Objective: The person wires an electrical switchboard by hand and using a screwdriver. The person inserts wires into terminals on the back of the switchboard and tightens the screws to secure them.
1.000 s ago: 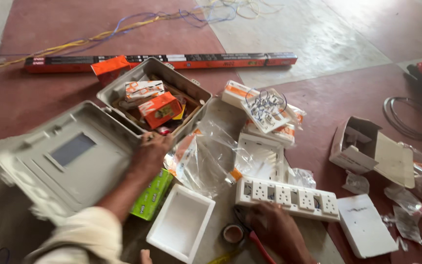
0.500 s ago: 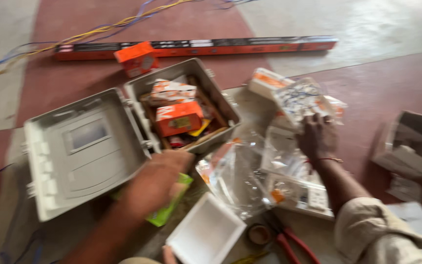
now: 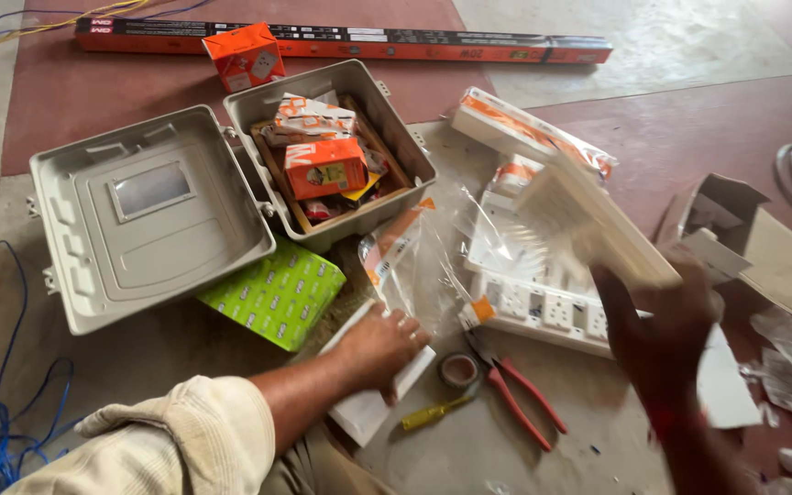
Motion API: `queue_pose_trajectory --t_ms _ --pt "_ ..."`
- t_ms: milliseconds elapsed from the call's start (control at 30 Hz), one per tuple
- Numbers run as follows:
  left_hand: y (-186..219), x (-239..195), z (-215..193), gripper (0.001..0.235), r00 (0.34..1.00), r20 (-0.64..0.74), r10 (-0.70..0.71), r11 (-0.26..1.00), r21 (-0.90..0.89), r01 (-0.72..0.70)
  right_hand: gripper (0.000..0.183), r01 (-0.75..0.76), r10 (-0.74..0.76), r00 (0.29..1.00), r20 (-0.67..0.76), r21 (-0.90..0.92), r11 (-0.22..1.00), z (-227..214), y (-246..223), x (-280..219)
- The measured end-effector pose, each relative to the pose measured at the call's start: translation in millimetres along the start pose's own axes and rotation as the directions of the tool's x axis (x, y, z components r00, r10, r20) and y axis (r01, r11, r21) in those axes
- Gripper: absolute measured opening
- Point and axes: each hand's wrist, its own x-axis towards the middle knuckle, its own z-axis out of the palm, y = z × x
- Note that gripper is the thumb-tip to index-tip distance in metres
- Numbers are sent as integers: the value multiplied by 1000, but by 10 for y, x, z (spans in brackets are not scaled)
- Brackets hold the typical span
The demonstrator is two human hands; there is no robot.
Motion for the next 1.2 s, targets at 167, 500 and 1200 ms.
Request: queue_pose_trajectory --t_ms 167,500,1200 --pt "-201 216 304 38 968 -249 12 992 124 20 36 -473 661 741 118 790 390 -449 -344 -663" --pt "-166 232 -250 9 887 -459 46 988 -112 -109 35 -228 801 429 417 908 -351 -570 360 -951" --pt "-280 -3572 672 34 -43 -658 -751 456 -566 687 25 -351 837 421 350 914 -206 -484 -26 -932"
